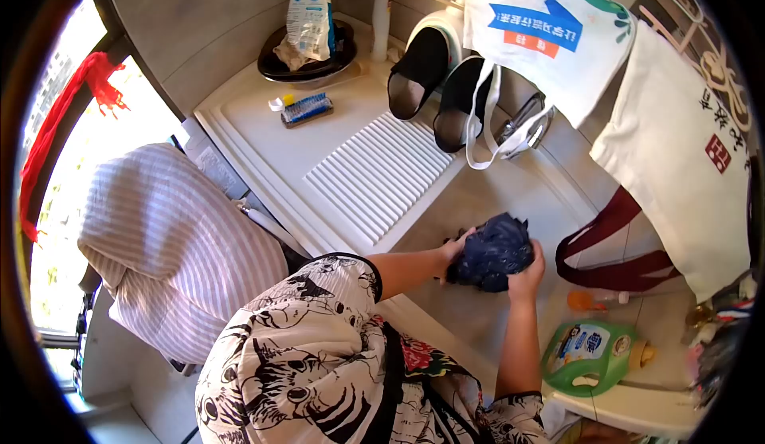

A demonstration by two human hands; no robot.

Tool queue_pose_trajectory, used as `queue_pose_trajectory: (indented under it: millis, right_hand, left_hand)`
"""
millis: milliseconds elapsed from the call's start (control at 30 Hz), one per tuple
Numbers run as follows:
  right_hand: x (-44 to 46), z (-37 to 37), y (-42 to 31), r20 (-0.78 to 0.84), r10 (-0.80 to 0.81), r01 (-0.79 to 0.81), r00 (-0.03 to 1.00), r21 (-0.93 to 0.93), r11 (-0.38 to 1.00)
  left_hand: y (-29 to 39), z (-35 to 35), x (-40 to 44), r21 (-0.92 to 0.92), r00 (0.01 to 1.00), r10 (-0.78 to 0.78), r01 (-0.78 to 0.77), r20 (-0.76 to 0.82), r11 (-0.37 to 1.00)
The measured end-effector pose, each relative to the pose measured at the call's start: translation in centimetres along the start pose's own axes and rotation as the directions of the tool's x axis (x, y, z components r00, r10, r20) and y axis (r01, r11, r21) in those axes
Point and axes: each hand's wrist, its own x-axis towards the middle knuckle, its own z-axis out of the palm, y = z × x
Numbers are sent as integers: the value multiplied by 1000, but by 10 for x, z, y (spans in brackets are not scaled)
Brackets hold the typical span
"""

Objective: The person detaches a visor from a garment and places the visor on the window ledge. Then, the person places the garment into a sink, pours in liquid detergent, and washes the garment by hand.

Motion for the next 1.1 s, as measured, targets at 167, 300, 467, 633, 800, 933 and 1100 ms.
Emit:
queue_pose_trajectory:
  millis: [167, 300, 467, 633, 800, 933, 1100]
  right_hand:
    - [7, 19, -33, -27, 45, -19, 999, 612, 791]
    - [-7, 22, -34, 49, 62, -77, 997, 771, 633]
    - [-12, -2, 10, 9, 87, -47, 996, 891, 451]
    - [-10, -40, 65, 128, 80, -144, 989, 962, 234]
    - [-15, -24, 114, 285, -9, -285, 958, 958, -23]
    - [-21, -8, 95, 270, 296, -323, 916, 935, 149]
    - [-45, 5, 134, 367, 467, -468, 805, 876, 118]
  left_hand:
    - [-16, 7, 36, -508, 895, 287, -82, 341, 858]
    - [-2, 10, 41, -510, 533, 699, -480, 477, 714]
    - [23, 25, 29, -548, 555, 705, -455, 441, 701]
    - [39, 44, 23, -605, 739, 503, -163, 449, 779]
    - [55, 78, 16, -559, 954, 290, -200, 75, 805]
    - [66, 101, -9, -582, 947, 316, -221, 65, 783]
    - [86, 123, -32, -578, 953, 303, -262, -28, 773]
